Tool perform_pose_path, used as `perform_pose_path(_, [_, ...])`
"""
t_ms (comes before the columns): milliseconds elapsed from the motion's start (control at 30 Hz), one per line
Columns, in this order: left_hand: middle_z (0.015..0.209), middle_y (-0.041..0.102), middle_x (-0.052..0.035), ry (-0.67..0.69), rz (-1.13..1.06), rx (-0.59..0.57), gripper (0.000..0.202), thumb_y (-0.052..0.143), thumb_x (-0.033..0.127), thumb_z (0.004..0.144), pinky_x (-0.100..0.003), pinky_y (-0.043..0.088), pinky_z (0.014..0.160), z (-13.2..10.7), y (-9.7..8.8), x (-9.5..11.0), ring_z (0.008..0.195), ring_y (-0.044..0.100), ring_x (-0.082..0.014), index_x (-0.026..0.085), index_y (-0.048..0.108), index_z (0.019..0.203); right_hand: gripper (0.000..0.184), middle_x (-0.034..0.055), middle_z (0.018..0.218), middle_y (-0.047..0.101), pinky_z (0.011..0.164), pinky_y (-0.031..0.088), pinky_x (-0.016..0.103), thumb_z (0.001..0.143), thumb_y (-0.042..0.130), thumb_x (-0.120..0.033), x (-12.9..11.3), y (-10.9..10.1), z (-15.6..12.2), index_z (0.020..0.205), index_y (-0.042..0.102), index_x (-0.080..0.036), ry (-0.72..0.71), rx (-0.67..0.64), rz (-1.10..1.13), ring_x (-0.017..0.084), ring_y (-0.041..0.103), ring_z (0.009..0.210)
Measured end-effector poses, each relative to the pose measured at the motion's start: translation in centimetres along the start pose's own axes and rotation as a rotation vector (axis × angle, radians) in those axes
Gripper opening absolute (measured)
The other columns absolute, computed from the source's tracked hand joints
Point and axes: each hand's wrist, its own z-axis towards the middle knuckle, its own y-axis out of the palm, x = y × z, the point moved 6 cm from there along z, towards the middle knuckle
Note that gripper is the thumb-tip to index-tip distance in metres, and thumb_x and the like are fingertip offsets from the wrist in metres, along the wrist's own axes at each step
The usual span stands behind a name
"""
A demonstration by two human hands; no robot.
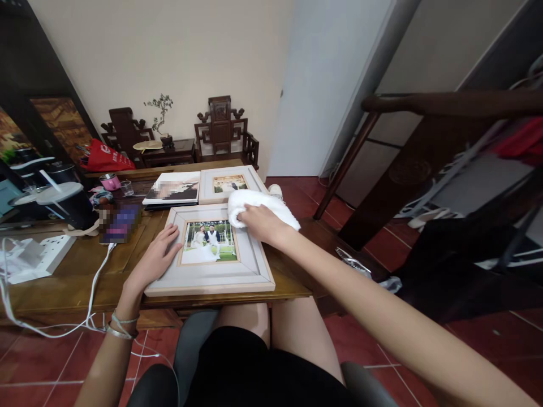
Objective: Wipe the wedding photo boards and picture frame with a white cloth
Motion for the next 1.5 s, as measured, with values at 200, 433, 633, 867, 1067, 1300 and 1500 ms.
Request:
perform_pose_path(200, [0.145, 0.042, -0.0199, -0.011, 0.007, 0.002, 0.050, 0.039, 0.032, 0.093, -0.041, 0.025, 0.115, 0.1, 0.0, 0.1, 0.141, 0.029, -0.0245, 0.002, 0.049, 0.131, 0.038, 0.0226, 0.122, 0.059, 0.093, 0.038, 0.043, 0.076, 0.039, 0.010, -1.8, 0.0, -1.8, 0.093, 0.067, -0.009, -0.097, 0.045, -0.020, 0.031, 0.045, 0.127])
perform_pose_path(433, [0.143, 0.045, -0.0184, 0.001, -0.008, 0.007, 0.045, 0.040, 0.030, 0.093, -0.043, 0.027, 0.114, 0.1, -0.3, 0.5, 0.141, 0.030, -0.0244, 0.006, 0.051, 0.129, 0.036, 0.0175, 0.125, 0.059, 0.099, 0.039, 0.041, 0.068, 0.047, 0.007, -4.8, -1.8, -10.3, 0.086, 0.069, -0.016, -0.168, -0.110, 0.210, 0.030, 0.047, 0.127])
perform_pose_path(633, [0.143, 0.046, -0.0172, 0.000, -0.023, 0.008, 0.045, 0.042, 0.031, 0.092, -0.042, 0.027, 0.115, 0.1, -0.2, 0.4, 0.140, 0.031, -0.0242, 0.007, 0.053, 0.128, 0.042, 0.0195, 0.120, 0.062, 0.095, 0.043, 0.040, 0.067, 0.043, 0.008, -5.6, -2.0, -10.8, 0.093, 0.068, -0.014, -0.097, -0.187, 0.170, 0.031, 0.048, 0.126])
perform_pose_path(867, [0.143, 0.046, -0.0178, -0.017, -0.020, 0.021, 0.046, 0.042, 0.032, 0.091, -0.043, 0.028, 0.114, 0.3, -0.1, 0.2, 0.140, 0.032, -0.0246, 0.007, 0.054, 0.128, 0.046, 0.0219, 0.114, 0.064, 0.095, 0.041, 0.040, 0.066, 0.040, 0.010, -2.0, -0.3, -3.4, 0.096, 0.067, -0.010, -0.035, -0.017, 0.063, 0.030, 0.049, 0.125])
perform_pose_path(1067, [0.144, 0.045, -0.0170, -0.009, -0.028, 0.032, 0.044, 0.041, 0.032, 0.092, -0.044, 0.028, 0.114, 0.2, -0.1, 0.3, 0.140, 0.031, -0.0243, 0.009, 0.054, 0.128, 0.042, 0.0247, 0.122, 0.059, 0.101, 0.037, 0.046, 0.067, 0.040, 0.010, -3.0, -0.7, -5.6, 0.092, 0.068, -0.009, -0.092, 0.018, 0.099, 0.032, 0.041, 0.132])
perform_pose_path(1300, [0.144, 0.045, -0.0164, 0.019, -0.029, 0.027, 0.040, 0.041, 0.030, 0.092, -0.044, 0.028, 0.114, 0.2, -0.2, 0.6, 0.140, 0.030, -0.0247, 0.010, 0.056, 0.124, 0.039, 0.0160, 0.116, 0.064, 0.095, 0.044, 0.038, 0.063, 0.045, 0.005, -5.9, -1.4, -13.0, 0.084, 0.068, -0.018, -0.091, -0.096, 0.308, 0.029, 0.052, 0.121])
perform_pose_path(1500, [0.143, 0.047, -0.0149, 0.008, -0.059, 0.030, 0.041, 0.044, 0.031, 0.092, -0.042, 0.028, 0.114, 0.2, -0.5, 0.6, 0.139, 0.033, -0.0244, 0.012, 0.056, 0.125, 0.048, 0.0187, 0.119, 0.061, 0.098, 0.040, 0.039, 0.063, 0.041, 0.009, -4.2, 0.0, -9.0, 0.096, 0.066, -0.013, -0.019, -0.023, 0.243, 0.030, 0.038, 0.133])
